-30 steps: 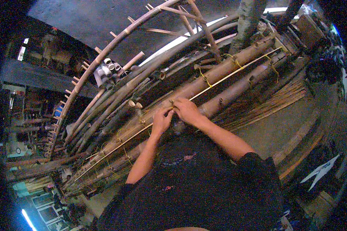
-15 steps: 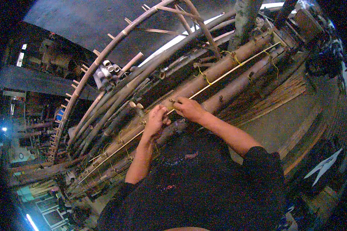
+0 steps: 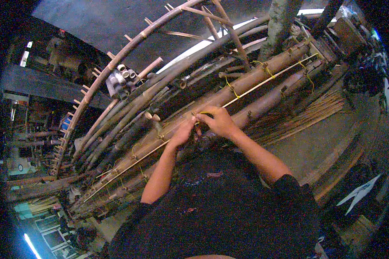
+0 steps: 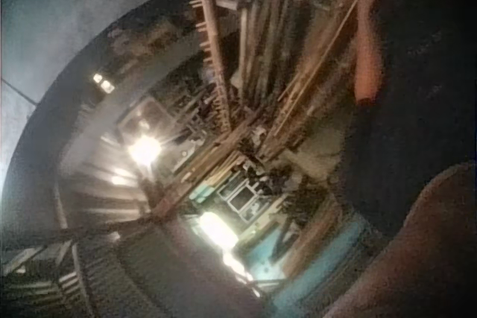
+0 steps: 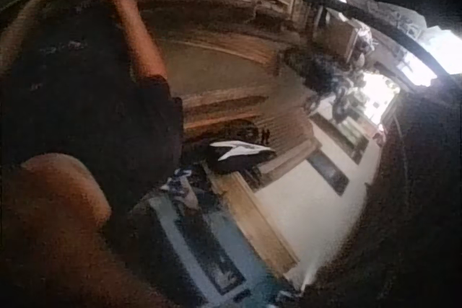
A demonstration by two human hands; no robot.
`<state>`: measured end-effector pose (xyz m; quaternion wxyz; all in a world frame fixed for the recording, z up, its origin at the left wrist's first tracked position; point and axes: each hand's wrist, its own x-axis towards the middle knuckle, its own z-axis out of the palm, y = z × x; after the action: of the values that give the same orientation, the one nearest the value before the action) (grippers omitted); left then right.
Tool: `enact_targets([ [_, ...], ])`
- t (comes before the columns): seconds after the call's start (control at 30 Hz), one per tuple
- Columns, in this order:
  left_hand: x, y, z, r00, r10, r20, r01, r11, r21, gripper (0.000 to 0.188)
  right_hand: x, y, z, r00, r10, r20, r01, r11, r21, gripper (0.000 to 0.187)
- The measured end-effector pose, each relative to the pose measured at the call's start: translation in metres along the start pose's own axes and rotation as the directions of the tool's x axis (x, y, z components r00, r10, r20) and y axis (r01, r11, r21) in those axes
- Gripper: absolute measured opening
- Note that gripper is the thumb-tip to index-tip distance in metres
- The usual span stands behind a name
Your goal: The person ties yellow string around a bundle of bamboo rods to secure them together. They repeatedly wrap and knot the string at multiple points along the rods, adjusting the tension and position as needed.
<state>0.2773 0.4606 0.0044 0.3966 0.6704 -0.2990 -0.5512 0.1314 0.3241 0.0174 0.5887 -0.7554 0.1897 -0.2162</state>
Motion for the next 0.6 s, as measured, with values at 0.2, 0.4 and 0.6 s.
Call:
enact_targets([
  [0.2,-0.014,-0.020,0.025,0.757,0.623,-0.197,-0.252,0.557,0.791,0.029,0.002,0.036,0.022,0.994,-0.113,-0.002,0.105,0.929,-0.354,0.025],
  [0.4,-0.008,-0.033,0.022,0.686,0.685,-0.246,-0.178,0.486,0.856,0.025,0.003,0.035,0.022,0.961,-0.239,0.141,0.277,0.836,-0.473,0.024],
  [0.6,0.002,-0.020,0.010,0.825,0.398,-0.400,-0.107,0.807,0.581,0.026,-0.004,0.044,0.028,0.954,-0.297,0.046,0.281,0.825,-0.490,0.022],
])
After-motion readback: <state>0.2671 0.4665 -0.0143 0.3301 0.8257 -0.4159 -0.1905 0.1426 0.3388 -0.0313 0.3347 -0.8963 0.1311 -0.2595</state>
